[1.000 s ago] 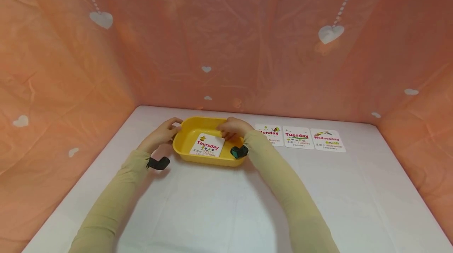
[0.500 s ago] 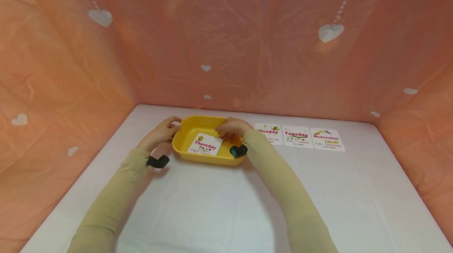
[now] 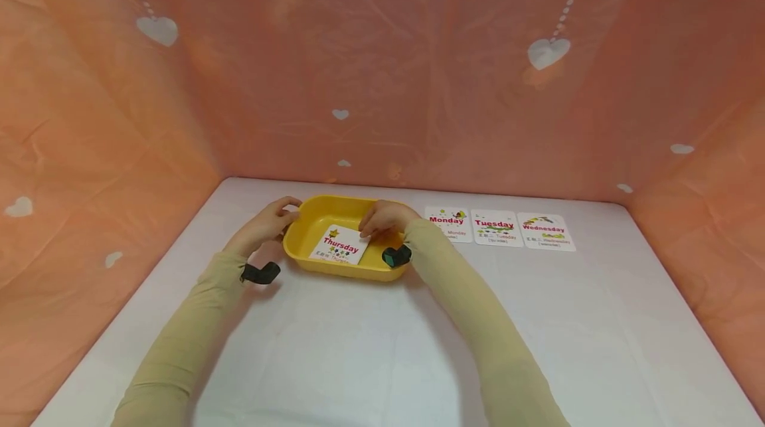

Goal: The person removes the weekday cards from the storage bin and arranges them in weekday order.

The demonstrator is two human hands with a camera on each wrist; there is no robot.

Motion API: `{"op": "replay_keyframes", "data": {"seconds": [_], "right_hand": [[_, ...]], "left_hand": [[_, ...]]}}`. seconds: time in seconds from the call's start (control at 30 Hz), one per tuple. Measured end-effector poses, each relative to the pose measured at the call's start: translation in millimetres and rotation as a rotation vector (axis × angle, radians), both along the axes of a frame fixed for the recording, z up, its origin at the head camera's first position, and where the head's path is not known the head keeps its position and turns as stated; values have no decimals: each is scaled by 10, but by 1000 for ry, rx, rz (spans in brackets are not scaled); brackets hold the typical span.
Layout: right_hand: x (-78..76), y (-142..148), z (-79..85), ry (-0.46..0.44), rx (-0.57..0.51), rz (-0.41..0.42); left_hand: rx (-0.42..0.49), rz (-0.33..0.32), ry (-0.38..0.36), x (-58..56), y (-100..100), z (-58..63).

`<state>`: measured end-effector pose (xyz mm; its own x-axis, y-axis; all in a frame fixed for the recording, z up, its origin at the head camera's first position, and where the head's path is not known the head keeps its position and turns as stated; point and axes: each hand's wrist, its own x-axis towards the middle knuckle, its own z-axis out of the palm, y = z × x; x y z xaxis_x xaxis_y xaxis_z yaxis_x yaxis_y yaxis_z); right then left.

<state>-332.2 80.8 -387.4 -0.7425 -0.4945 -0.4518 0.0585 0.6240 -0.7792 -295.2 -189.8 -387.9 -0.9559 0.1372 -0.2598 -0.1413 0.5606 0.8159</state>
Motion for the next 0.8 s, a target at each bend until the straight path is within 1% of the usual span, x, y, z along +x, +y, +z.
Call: {"op": "replay_keyframes", "data": {"seconds": [0.1,0.23,0.37,0.5,0.8], "right_hand": [[-1,7,9,21,36,-3],[-13,11,20,42,33,9],[-23,7,24,46,19,8],[-21,2,22,50,8,1],[-32,-12,0,52,5,-30]], "left_hand": [[2,-14,2,4,-2,13],[-8,-31,10,-5,2,31],[-21,-25,-1,-16,2,36],[-23,-17,-10,-24,-1,16],[-25,-23,-4,-25,1,-2]]}}
